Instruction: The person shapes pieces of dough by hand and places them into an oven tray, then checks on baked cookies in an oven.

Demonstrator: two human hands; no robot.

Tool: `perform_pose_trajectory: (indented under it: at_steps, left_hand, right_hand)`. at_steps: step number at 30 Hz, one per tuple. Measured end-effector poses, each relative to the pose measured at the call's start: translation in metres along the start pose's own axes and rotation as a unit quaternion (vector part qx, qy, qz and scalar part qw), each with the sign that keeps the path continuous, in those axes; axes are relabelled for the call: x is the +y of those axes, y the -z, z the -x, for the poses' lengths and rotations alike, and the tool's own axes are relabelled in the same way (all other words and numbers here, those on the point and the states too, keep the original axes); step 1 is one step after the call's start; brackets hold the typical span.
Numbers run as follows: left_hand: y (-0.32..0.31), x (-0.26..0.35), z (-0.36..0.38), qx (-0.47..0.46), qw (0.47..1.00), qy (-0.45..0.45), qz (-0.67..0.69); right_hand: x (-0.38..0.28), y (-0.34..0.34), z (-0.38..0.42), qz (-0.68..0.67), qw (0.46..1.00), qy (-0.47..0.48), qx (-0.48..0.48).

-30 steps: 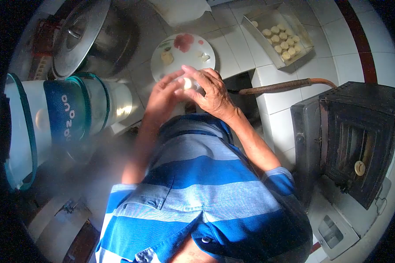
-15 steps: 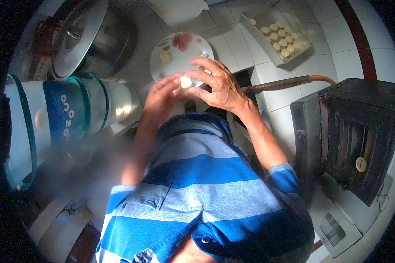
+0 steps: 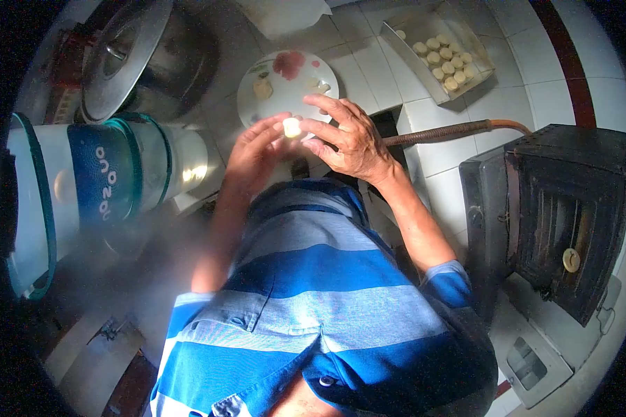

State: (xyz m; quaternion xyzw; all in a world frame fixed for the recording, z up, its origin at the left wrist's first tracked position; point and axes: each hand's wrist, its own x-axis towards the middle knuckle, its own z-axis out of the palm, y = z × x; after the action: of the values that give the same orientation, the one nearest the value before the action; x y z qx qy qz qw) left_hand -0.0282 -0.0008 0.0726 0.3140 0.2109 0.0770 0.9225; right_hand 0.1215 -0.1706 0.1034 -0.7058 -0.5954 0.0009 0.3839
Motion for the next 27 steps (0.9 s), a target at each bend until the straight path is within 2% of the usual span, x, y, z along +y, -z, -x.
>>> perform_pose_trajectory:
  at_steps: [7,12,14,17,18,20,23,27]
  left_hand:
    - [-0.006,-0.004,0.002,-0.002,0.999,-0.004,-0.054]
    - [-0.003,-0.009,0.002,-0.013,0.999,0.001,-0.041]
    - [-0.004,-0.009,0.002,-0.015,0.999,0.006,-0.038]
    - [-0.007,-0.01,0.002,-0.013,0.999,-0.001,-0.035]
    - [-0.009,-0.01,0.003,-0.016,0.999,-0.001,-0.037]
    - [-0.009,-0.011,0.003,-0.02,0.999,0.0,-0.041]
    - [-0.01,-0.013,0.003,-0.018,0.999,-0.002,-0.037]
    - [-0.012,-0.012,0.003,-0.014,1.0,-0.007,-0.01]
  right_hand:
    - [-0.002,0.0,0.003,0.033,0.999,0.002,-0.004]
    - [-0.006,0.002,0.002,0.055,0.998,0.011,-0.016]
    - [-0.005,-0.002,0.005,-0.071,0.996,-0.059,-0.008]
    - [-0.008,0.0,0.004,-0.105,0.991,-0.081,0.011]
    - [-0.007,-0.001,0.005,-0.105,0.991,-0.081,0.012]
    - [-0.002,-0.002,0.007,-0.032,0.999,-0.019,0.009]
    - [0.002,0.002,0.005,-0.023,1.0,0.02,-0.001]
    - [-0.002,0.0,0.007,-0.091,0.995,-0.04,-0.003]
